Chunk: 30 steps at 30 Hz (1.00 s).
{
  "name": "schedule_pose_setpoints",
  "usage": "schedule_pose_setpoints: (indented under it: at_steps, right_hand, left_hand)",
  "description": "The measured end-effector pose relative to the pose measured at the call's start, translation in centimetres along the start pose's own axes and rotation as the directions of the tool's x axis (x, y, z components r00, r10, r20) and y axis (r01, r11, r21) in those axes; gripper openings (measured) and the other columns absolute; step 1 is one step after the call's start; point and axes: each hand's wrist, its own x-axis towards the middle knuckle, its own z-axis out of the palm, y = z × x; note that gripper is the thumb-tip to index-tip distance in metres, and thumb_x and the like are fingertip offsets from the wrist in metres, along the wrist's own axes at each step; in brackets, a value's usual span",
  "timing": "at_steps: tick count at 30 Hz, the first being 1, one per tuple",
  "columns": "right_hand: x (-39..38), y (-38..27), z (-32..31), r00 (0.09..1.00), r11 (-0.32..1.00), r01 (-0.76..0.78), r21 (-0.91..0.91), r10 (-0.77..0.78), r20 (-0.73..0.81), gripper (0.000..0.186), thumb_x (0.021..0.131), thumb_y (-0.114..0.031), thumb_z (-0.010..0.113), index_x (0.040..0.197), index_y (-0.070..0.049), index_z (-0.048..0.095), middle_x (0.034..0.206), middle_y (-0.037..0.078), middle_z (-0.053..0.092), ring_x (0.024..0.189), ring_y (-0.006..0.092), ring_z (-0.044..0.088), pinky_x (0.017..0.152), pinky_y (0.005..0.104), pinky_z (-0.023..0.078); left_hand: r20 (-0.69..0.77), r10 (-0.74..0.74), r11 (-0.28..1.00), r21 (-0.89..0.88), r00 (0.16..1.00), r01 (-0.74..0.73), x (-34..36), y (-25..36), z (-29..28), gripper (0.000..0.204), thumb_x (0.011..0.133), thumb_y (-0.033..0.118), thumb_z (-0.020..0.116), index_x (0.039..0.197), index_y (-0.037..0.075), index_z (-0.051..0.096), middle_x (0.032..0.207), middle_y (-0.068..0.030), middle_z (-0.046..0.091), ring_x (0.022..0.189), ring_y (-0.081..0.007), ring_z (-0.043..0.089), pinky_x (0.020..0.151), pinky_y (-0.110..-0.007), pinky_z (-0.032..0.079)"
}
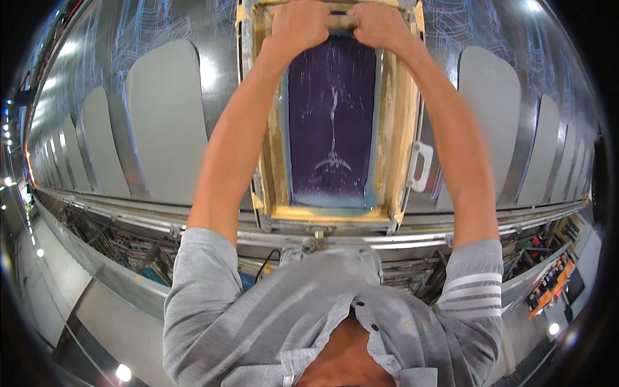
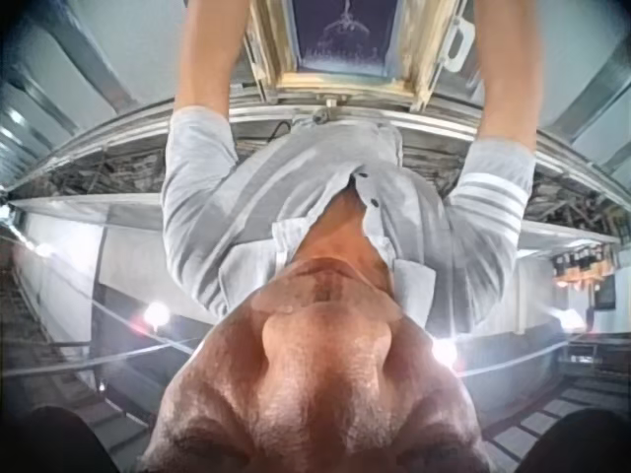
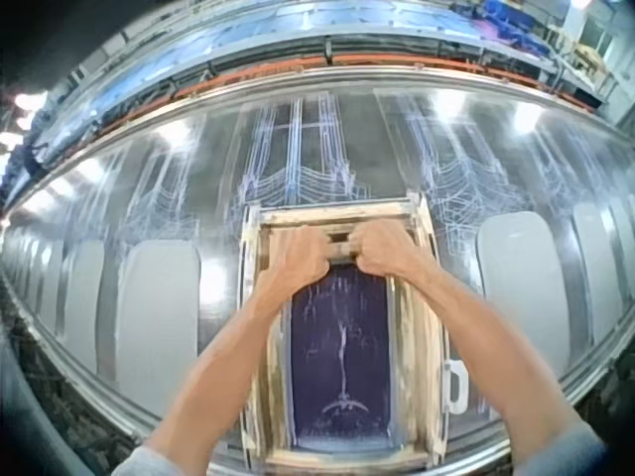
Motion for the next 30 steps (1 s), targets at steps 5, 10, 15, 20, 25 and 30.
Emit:
schedule_pose_setpoints:
  at_steps: [5, 10, 15, 20, 25, 30]
  right_hand:
    - [-13.3, -6.5, 3.8, 0.987, 0.991, 0.132, 0.028, -0.129, -0.101, 0.006, 0.078, -0.008, 0.061, 0.082, -0.009, 0.066, 0.088, 0.011, 0.065, 0.086, 0.0353, 0.065, 0.076, 0.0473, 0.053]
    - [-28.0, -13.8, 6.6, 0.99, 0.985, 0.129, 0.114, -0.136, 0.049, 0.012, 0.073, -0.007, 0.065, 0.085, -0.007, 0.068, 0.091, 0.01, 0.062, 0.093, 0.029, 0.063, 0.094, 0.0476, 0.047]
    - [-34.3, -16.3, 7.9, 0.989, 0.977, 0.133, 0.165, -0.141, 0.039, 0.011, 0.072, -0.007, 0.065, 0.082, -0.008, 0.069, 0.086, 0.01, 0.063, 0.09, 0.0302, 0.065, 0.091, 0.0486, 0.048]
    - [-24.4, -11.9, 4.9, 0.991, 0.988, 0.123, 0.094, -0.127, 0.045, 0.012, 0.073, -0.01, 0.062, 0.082, -0.008, 0.07, 0.086, 0.012, 0.068, 0.084, 0.0321, 0.068, 0.077, 0.0466, 0.053]
    - [-8.2, -4.5, -0.1, 0.997, 0.998, 0.052, 0.046, -0.055, 0.06, 0.022, 0.075, -0.012, 0.061, 0.093, -0.011, 0.074, 0.094, 0.016, 0.073, 0.091, 0.0367, 0.07, 0.078, 0.0488, 0.056]
    - [2.5, 0.3, -3.5, 0.998, 0.999, -0.034, -0.011, 0.035, 0.053, 0.033, 0.077, -0.014, 0.061, 0.106, -0.013, 0.075, 0.1, 0.018, 0.074, 0.097, 0.0378, 0.071, 0.083, 0.0486, 0.056]
  left_hand:
    - [-0.009, 0.007, 0.981, -0.195, 1.0, -0.009, -14.5, 5.0, 1.6, 0.013, 0.07, 0.007, 0.066, 0.079, 0.011, 0.075, 0.078, -0.0178, 0.071, 0.075, -0.0373, 0.071, 0.067, -0.048, 0.056]
    - [0.118, -0.045, 0.951, -0.299, 0.992, 0.079, -30.4, 11.8, 2.8, 0.024, 0.072, 0.0, 0.061, 0.091, 0.009, 0.075, 0.088, -0.0105, 0.072, 0.084, -0.0326, 0.07, 0.068, -0.046, 0.056]
    - [0.184, -0.031, 0.926, -0.365, 0.982, 0.098, -36.3, 14.2, 2.3, 0.027, 0.07, 0.002, 0.063, 0.091, 0.01, 0.076, 0.088, -0.0117, 0.073, 0.081, -0.0336, 0.07, 0.067, -0.045, 0.056]
    - [0.137, -0.025, 0.968, -0.244, 0.99, 0.058, -26.1, 9.9, 1.2, 0.021, 0.071, 0.006, 0.064, 0.084, 0.014, 0.078, 0.081, -0.0138, 0.072, 0.08, -0.0364, 0.07, 0.07, -0.049, 0.056]
    - [-0.093, 0.025, 0.984, -0.171, 0.995, -0.041, -8.9, 2.6, 1.3, 0.022, 0.074, 0.013, 0.062, 0.089, 0.014, 0.078, 0.085, -0.0168, 0.073, 0.083, -0.0371, 0.07, 0.076, -0.051, 0.056]
    - [0.008, -0.021, 0.998, -0.055, 1.0, 0.021, 3.4, -1.1, -1.7, 0.024, 0.076, 0.016, 0.062, 0.095, 0.012, 0.076, 0.091, -0.0184, 0.073, 0.088, -0.0379, 0.071, 0.077, -0.05, 0.055]
